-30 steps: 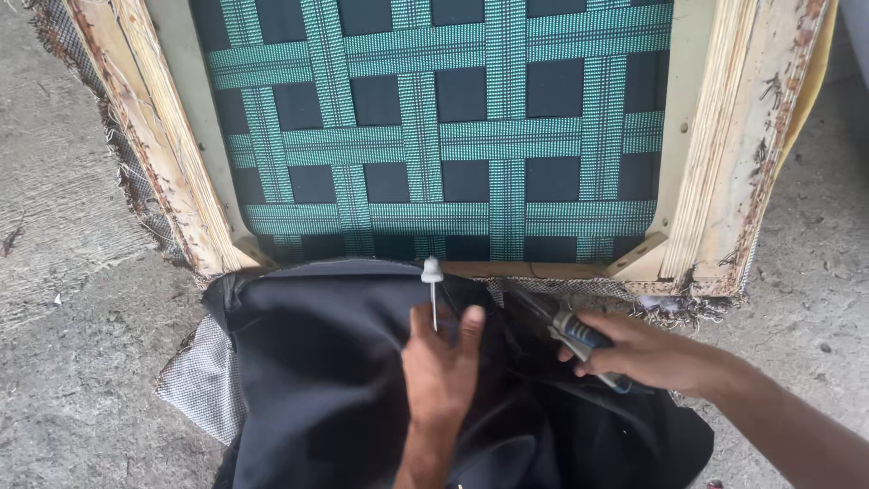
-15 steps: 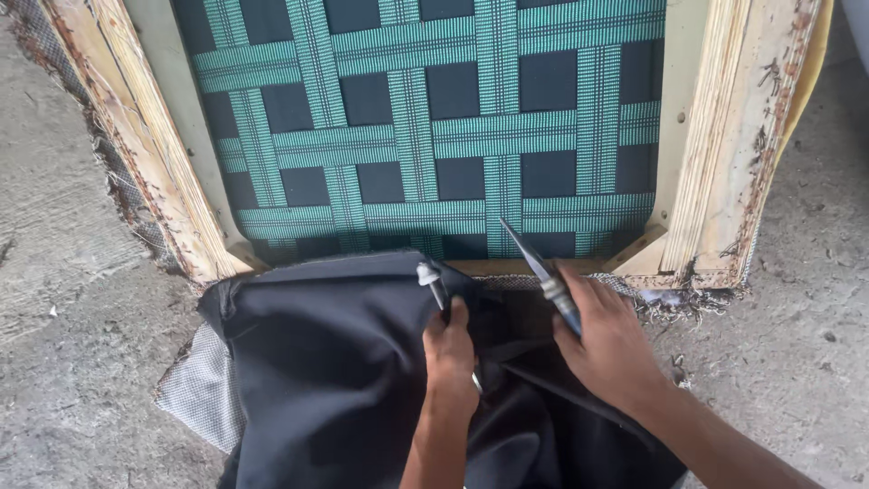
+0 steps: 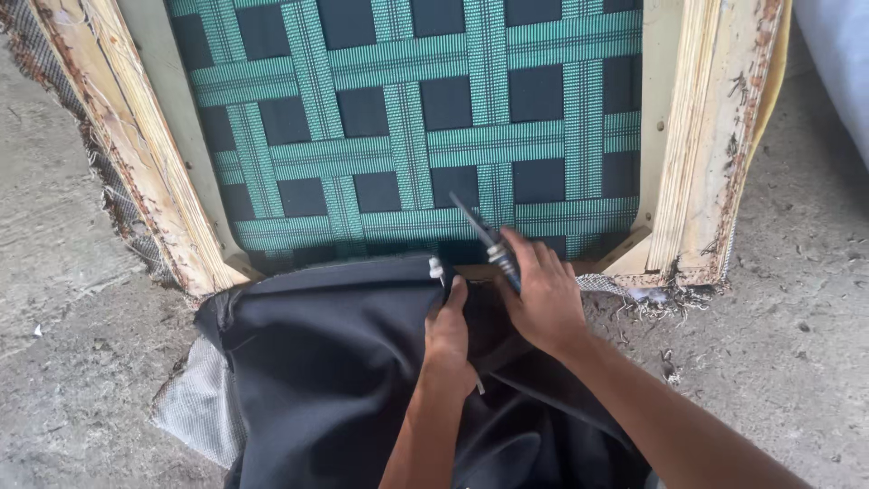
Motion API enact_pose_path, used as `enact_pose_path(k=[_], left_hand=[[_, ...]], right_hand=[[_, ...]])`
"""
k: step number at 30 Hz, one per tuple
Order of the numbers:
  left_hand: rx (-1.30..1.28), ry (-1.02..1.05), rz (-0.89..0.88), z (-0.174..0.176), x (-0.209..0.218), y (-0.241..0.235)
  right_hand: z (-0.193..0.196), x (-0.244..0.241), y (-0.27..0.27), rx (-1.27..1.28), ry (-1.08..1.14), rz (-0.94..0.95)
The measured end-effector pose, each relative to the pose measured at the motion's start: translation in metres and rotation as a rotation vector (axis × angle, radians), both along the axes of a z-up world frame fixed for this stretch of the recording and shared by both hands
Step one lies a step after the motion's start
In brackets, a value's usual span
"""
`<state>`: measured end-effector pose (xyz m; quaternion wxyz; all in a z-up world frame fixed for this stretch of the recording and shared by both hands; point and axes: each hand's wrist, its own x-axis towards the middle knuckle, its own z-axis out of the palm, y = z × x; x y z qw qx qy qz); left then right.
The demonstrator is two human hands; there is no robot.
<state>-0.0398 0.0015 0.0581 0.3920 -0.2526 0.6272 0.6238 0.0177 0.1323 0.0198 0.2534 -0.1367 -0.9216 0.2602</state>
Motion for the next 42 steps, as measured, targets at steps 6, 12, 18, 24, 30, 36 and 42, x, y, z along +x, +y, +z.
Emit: enact_pose_path(k=[6,12,18,24,30,36,42], left_hand=[[0.035,0.022,-0.154,-0.007,-0.014,-0.013],[-0.134,0.110,-0.297,-0.016,-0.016,-0.019],[-0.170,0.198,-0.368,-0.010,-0.017,-0.045],[-0.290,0.350,-0.573,0.007,-0.029,-0.052],[-0.754,0.804,-1.399,0.027,-0.078,-0.060],[-0.840,0.913,-1.422,0.024,-0.067,-0.069],[-0.773,0.995,-1.231,0.003,-0.040,-0.083]], right_hand=[[0.004,-0.001,-0.008,0.098,-0.116,-0.028],[0.002,-0.003,-0.010,0.162,-0.151,-0.018],[0.004,-0.004,-0.014,0.180,-0.232,-0.046],[0.006,-0.008,-0.013,0.154,-0.308,-0.046],[-0.002,-0.002,-0.010,0.042,-0.297,-0.031],[0.008,-0.008,0.004,-0.057,-0.377,0.029],[-0.014,0.060,-0.044,-0.473,-0.177,-0.092]])
